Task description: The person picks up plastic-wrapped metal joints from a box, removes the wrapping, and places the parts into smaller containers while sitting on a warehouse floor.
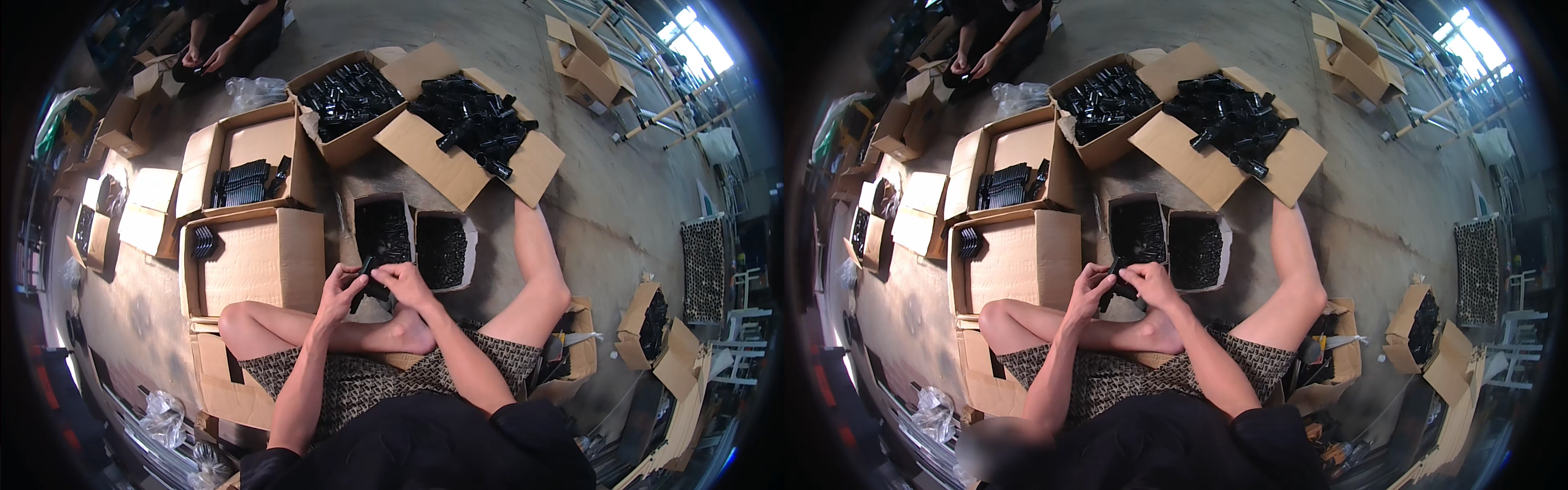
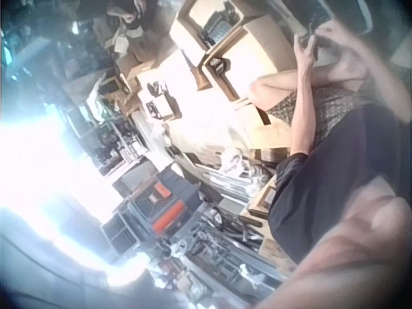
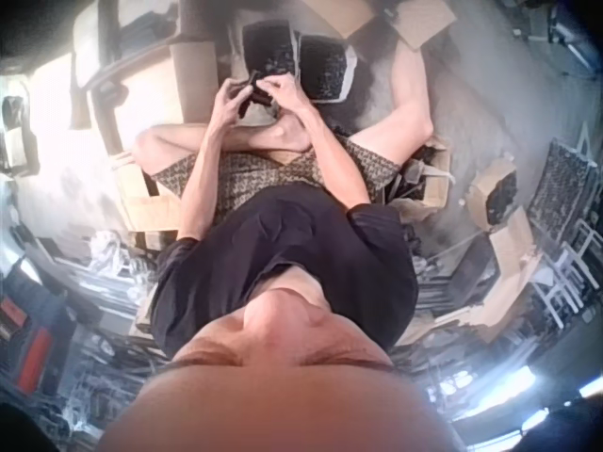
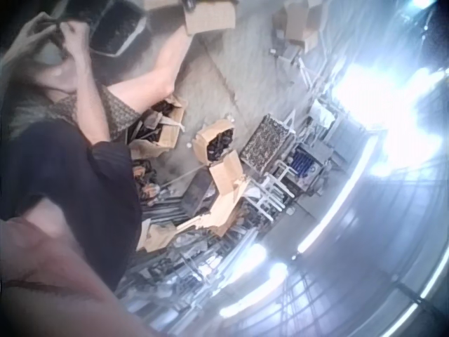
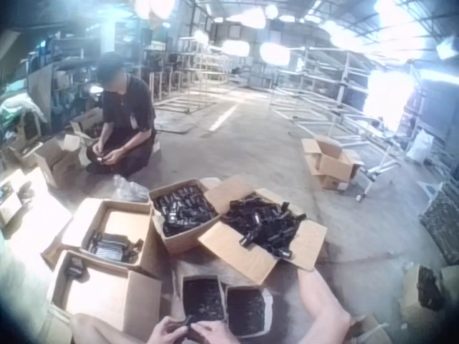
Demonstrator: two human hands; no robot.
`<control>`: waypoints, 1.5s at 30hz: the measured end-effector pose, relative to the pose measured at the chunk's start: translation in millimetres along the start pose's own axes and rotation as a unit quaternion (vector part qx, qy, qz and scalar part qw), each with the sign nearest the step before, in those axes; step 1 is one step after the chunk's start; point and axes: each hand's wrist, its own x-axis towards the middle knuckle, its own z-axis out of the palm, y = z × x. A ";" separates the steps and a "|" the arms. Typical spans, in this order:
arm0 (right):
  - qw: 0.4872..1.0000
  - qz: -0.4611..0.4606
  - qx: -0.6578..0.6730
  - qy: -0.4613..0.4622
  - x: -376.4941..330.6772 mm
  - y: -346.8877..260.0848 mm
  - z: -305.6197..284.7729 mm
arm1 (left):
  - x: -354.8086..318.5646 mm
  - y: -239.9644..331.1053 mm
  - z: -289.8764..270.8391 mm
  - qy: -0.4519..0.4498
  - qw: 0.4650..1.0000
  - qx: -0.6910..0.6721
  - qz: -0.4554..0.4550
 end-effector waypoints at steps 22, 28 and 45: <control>0.926 0.114 -0.346 0.100 2.4 98.5 -85.2 | -10.8 -8.8 17.8 0.043 0.995 -0.065 -0.059; 0.971 0.042 -0.120 0.201 0.2 77.0 -86.5 | -8.0 -16.5 20.4 0.021 0.998 -0.054 -0.035; 0.991 0.012 0.129 0.041 -10.6 16.2 -1.0 | -0.9 -23.1 13.0 0.049 0.997 0.044 0.042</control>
